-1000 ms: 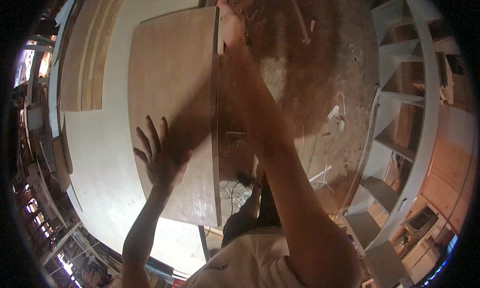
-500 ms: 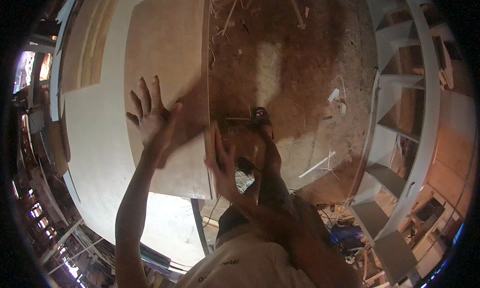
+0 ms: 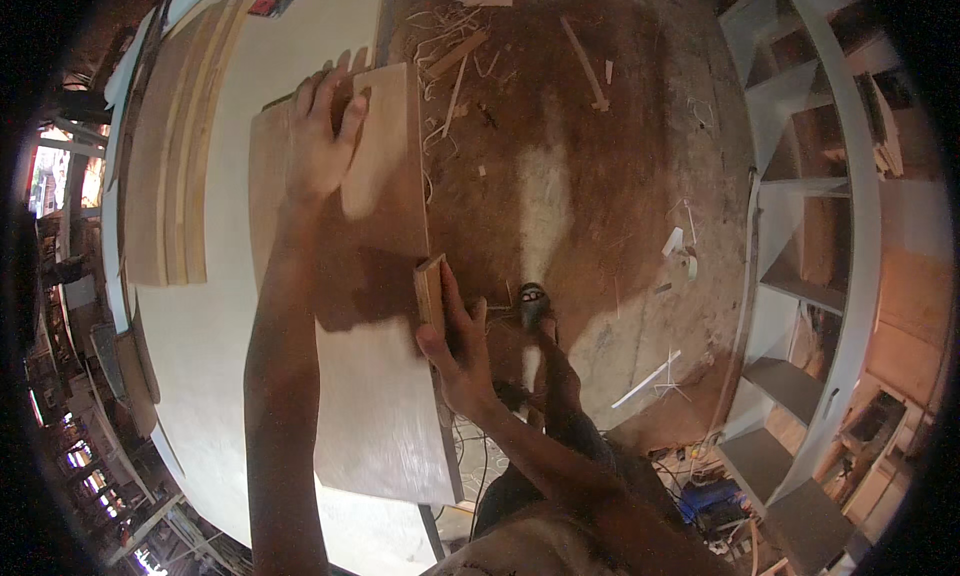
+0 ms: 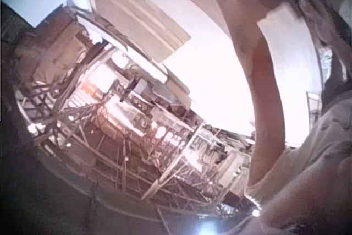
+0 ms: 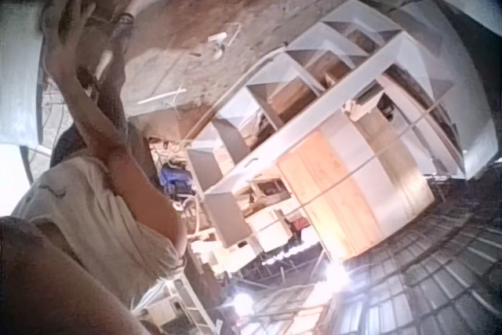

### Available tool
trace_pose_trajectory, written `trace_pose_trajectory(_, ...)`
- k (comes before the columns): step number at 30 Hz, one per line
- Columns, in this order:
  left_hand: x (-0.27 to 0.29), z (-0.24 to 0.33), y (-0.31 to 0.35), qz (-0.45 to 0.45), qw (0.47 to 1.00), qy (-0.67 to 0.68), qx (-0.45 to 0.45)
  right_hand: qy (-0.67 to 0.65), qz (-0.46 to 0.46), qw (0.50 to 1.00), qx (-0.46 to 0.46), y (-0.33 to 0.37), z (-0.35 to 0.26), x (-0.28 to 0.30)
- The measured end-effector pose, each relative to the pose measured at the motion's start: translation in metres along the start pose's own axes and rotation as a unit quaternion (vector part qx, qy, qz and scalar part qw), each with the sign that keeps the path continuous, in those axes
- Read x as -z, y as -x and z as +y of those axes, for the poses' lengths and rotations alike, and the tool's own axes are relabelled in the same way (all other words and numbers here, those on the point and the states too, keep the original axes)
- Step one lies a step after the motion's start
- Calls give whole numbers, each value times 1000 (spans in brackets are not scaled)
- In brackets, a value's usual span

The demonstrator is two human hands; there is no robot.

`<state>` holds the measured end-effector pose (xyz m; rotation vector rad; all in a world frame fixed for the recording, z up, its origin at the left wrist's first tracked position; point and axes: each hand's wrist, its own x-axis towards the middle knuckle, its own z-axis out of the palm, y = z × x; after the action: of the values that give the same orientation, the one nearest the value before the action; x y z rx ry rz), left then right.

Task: The person uses a handheld power sander to smooth the edges of a rectangular wooden board. They then pick up thin, curved wooden strips and fit them into grooves along the edges of the board, assembling a frame structure.

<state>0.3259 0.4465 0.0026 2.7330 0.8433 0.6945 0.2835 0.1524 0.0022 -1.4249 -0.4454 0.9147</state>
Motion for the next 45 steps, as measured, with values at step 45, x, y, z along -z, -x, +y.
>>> trace_pose_trajectory(45,-16,17,-38,-53,998,-9,23,-272,75,959,7,-263,-60,21)
